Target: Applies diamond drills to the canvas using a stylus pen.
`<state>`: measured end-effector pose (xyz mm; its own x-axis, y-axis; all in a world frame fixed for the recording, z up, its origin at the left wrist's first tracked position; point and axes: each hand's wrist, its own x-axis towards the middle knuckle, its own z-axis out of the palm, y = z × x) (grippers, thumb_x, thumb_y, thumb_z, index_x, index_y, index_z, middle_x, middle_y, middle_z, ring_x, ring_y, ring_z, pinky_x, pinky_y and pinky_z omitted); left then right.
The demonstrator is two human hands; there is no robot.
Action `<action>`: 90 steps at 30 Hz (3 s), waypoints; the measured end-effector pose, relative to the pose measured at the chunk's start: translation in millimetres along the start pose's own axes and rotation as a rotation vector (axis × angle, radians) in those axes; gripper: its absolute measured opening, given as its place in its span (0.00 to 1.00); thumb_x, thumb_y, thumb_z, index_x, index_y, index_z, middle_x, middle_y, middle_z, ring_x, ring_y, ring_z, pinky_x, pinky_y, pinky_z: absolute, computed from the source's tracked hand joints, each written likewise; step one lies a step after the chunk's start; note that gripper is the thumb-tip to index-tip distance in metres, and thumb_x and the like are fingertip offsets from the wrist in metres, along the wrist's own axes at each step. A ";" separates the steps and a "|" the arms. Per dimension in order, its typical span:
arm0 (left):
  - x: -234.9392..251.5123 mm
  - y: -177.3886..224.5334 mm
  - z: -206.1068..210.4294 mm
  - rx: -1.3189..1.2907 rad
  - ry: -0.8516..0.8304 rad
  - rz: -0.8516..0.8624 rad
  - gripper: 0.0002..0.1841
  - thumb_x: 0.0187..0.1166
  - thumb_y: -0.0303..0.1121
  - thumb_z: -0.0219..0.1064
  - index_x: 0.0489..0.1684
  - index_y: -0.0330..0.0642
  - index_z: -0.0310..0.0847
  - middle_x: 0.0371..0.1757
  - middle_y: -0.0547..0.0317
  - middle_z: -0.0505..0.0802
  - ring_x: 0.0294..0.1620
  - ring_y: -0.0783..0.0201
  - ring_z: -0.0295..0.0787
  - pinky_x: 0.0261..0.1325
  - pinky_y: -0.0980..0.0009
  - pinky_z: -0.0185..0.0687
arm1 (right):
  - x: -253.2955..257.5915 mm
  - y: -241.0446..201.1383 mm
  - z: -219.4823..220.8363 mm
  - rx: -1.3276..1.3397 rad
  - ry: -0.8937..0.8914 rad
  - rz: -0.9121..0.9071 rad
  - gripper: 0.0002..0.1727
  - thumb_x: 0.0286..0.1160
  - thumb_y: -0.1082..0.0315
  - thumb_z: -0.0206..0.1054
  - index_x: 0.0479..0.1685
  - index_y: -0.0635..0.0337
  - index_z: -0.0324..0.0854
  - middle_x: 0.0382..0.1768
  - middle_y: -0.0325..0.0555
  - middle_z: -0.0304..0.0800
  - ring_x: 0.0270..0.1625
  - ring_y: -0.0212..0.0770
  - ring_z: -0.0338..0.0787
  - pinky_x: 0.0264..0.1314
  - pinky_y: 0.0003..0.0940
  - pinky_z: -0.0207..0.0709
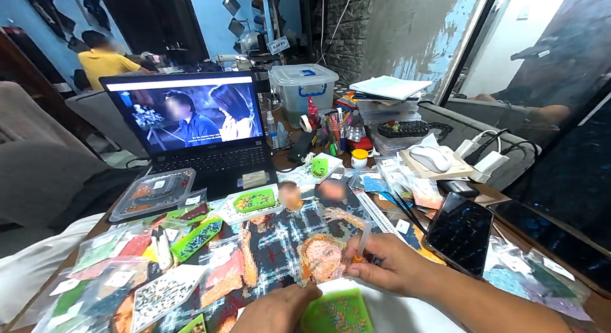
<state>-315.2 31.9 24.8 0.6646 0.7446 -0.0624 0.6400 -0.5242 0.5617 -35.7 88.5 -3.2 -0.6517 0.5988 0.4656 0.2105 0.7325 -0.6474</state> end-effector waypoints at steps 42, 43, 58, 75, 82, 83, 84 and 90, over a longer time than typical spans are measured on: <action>-1.4 4.3 1.9 0.019 0.031 -0.030 0.28 0.75 0.43 0.76 0.70 0.34 0.83 0.53 0.40 0.94 0.51 0.41 0.94 0.54 0.39 0.86 | -1.1 -4.1 2.1 0.070 0.017 0.011 0.16 0.88 0.58 0.62 0.52 0.65 0.80 0.31 0.45 0.85 0.31 0.24 0.81 0.37 0.16 0.75; -1.3 4.7 2.3 0.020 0.036 -0.048 0.29 0.75 0.43 0.76 0.71 0.34 0.82 0.54 0.40 0.94 0.51 0.41 0.94 0.55 0.39 0.86 | -0.9 -5.3 3.1 0.105 0.037 0.025 0.16 0.88 0.58 0.61 0.52 0.65 0.80 0.32 0.44 0.86 0.32 0.23 0.81 0.38 0.15 0.76; 2.1 6.7 4.9 -0.022 0.094 -0.171 0.29 0.75 0.45 0.76 0.71 0.36 0.82 0.43 0.42 0.94 0.44 0.41 0.93 0.51 0.39 0.86 | -0.2 -10.7 16.4 0.155 -0.021 0.009 0.14 0.89 0.61 0.60 0.53 0.66 0.77 0.34 0.48 0.87 0.34 0.26 0.85 0.40 0.18 0.80; 6.6 5.1 3.3 -0.061 0.074 -0.237 0.32 0.75 0.44 0.76 0.75 0.35 0.79 0.42 0.40 0.93 0.41 0.42 0.91 0.50 0.40 0.84 | 2.6 -8.1 21.1 0.090 -0.024 -0.050 0.17 0.91 0.57 0.58 0.54 0.66 0.78 0.38 0.53 0.90 0.37 0.33 0.88 0.43 0.23 0.82; 7.4 4.4 3.0 -0.067 0.072 -0.242 0.31 0.76 0.43 0.76 0.75 0.35 0.79 0.43 0.40 0.93 0.41 0.42 0.90 0.50 0.40 0.84 | 4.9 -9.4 20.9 0.025 0.004 0.011 0.16 0.90 0.60 0.58 0.54 0.67 0.77 0.37 0.53 0.90 0.35 0.35 0.88 0.42 0.27 0.82; 7.4 4.4 2.9 -0.066 0.073 -0.240 0.31 0.76 0.43 0.76 0.75 0.35 0.79 0.42 0.40 0.92 0.41 0.42 0.90 0.50 0.40 0.84 | 5.0 -9.2 21.0 0.024 0.002 0.011 0.16 0.90 0.60 0.58 0.54 0.67 0.77 0.37 0.53 0.90 0.35 0.35 0.88 0.42 0.28 0.82; 7.4 4.5 2.9 -0.068 0.075 -0.239 0.31 0.76 0.44 0.76 0.75 0.35 0.79 0.42 0.40 0.92 0.41 0.42 0.90 0.50 0.40 0.84 | 5.1 -9.0 21.0 0.025 -0.001 0.010 0.16 0.90 0.60 0.58 0.54 0.67 0.77 0.38 0.54 0.90 0.36 0.36 0.88 0.42 0.28 0.82; 7.3 3.9 3.0 -0.072 0.071 -0.244 0.31 0.76 0.44 0.76 0.75 0.35 0.79 0.42 0.41 0.93 0.41 0.43 0.90 0.51 0.40 0.84 | 5.4 -9.7 21.6 0.023 -0.001 0.025 0.16 0.90 0.60 0.59 0.53 0.67 0.78 0.37 0.53 0.90 0.35 0.35 0.88 0.41 0.27 0.81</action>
<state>-306.7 34.1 24.0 0.4634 0.8740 -0.1466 0.7473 -0.2964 0.5947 -57.0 77.7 -7.5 -0.6471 0.6167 0.4483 0.2103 0.7095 -0.6725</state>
